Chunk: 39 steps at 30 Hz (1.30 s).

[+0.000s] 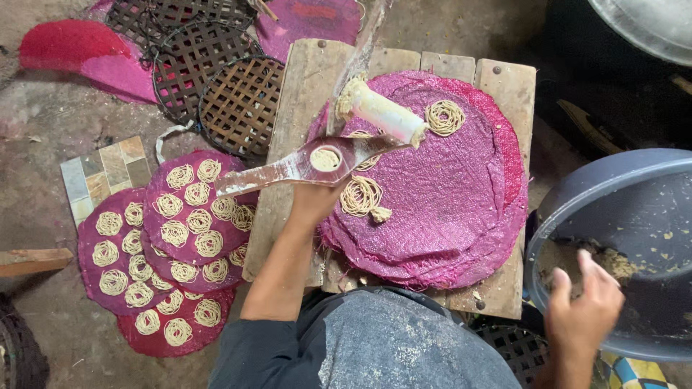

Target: The person sits at a low wooden board and uses a hand-held dough extruder press. They load dough from a large basin into the press, squeeze it to extrude strands into circular nests on a pink mat, place finished nests onto stacked mats, and reload the press with more dough to repeat the process.

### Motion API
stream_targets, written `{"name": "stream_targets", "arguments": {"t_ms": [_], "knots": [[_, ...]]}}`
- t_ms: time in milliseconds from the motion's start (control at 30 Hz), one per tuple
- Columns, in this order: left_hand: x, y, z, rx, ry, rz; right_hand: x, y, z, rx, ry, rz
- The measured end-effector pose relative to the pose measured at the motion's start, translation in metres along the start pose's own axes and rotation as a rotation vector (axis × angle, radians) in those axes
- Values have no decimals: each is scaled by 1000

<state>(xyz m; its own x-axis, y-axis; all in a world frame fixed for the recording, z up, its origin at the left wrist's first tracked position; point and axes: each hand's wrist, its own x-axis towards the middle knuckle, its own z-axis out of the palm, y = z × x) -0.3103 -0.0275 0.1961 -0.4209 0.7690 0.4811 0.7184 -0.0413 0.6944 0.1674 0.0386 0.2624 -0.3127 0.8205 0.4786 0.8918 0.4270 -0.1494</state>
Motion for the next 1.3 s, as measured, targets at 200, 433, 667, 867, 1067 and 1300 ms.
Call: {"name": "stream_targets", "arguments": {"t_ms": [200,433,667,867,1067,1300], "knots": [[-51,-12,-16,54,-77,-113,63,-193,40,566,-317,-366],[-79,-16,-67,-229,102,-376,80,-240,48,420,-487,-389],[-75,-13,-64,56,0,-237,63,-116,-16,791,-283,110],[-62,49,-11,-530,-398,-652,62,-90,-71,127,58,-55],[-66,141,37,-1554,-1126,-613,76,-136,-28,1926,-154,-84],[-23,146,-54,-743,-831,-10,110,-158,-26,1760,-243,-342]]}}
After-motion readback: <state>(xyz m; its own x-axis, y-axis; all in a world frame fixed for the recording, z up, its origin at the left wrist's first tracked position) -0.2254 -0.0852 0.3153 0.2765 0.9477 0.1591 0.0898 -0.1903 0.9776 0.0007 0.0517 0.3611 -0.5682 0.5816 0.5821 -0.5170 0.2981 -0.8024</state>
